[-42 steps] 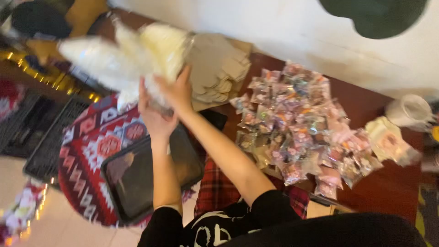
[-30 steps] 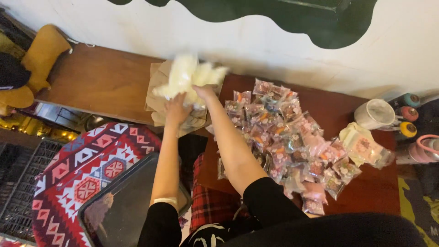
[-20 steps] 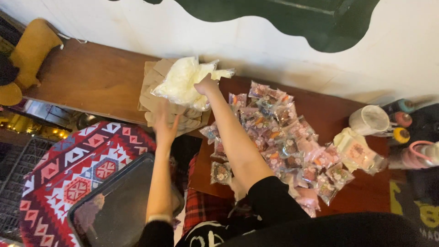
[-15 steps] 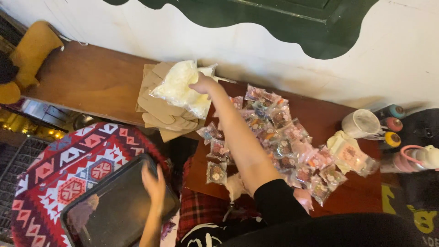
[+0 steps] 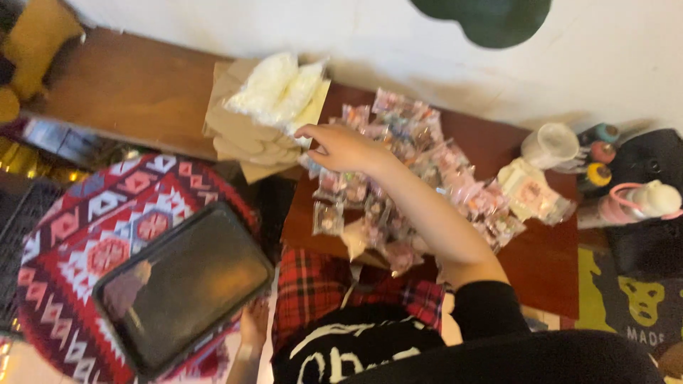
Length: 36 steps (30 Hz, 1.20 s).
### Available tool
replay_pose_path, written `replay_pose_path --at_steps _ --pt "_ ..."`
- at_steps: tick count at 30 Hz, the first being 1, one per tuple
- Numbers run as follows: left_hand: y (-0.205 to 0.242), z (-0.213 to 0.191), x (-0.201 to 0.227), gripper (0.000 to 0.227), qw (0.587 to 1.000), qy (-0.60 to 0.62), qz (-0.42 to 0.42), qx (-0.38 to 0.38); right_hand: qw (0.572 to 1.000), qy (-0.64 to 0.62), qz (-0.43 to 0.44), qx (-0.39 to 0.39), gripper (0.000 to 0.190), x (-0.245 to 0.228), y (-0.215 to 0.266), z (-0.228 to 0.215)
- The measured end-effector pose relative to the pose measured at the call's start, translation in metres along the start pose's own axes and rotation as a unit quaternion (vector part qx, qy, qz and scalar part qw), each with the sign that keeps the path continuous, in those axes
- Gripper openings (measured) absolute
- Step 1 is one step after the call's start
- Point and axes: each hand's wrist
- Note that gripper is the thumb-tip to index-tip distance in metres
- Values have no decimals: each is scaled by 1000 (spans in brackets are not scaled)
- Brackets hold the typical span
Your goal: Organizing and arranging small packaged items onto a black tray and sorting them on the work surface.
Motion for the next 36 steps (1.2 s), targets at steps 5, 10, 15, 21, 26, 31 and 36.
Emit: replay_pose_path --at_steps 5,10,15,21,26,31,36 --pt "-8 -15 12 68 997 56 -54 -22 990 -33 -124 52 44 -45 -70 92" --pt "54 -2 62 74 992 61 -96 62 974 -104 -194 49 43 -117 -140 254" --pt "65 -110 67 73 996 17 -47 74 981 -58 187 -17 82 -111 -153 396" --pt "86 -184 95 89 989 84 29 118 968 -58 234 63 57 5 -134 494" --pt "74 -177 113 52 949 172 99 245 974 -112 195 -7 57 41 -141 524" --pt "66 -150 131 44 951 234 126 156 955 -175 202 129 73 30 -140 515" --pt "107 -123 133 51 926 262 232 142 949 -238 208 18 57 17 -133 493"
Point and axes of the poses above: each hand's wrist, its own y-axis away from the middle knuckle, its own z-axis out of the palm, x = y × z, and after that the axes turned 14 degrees about -z, right-handed
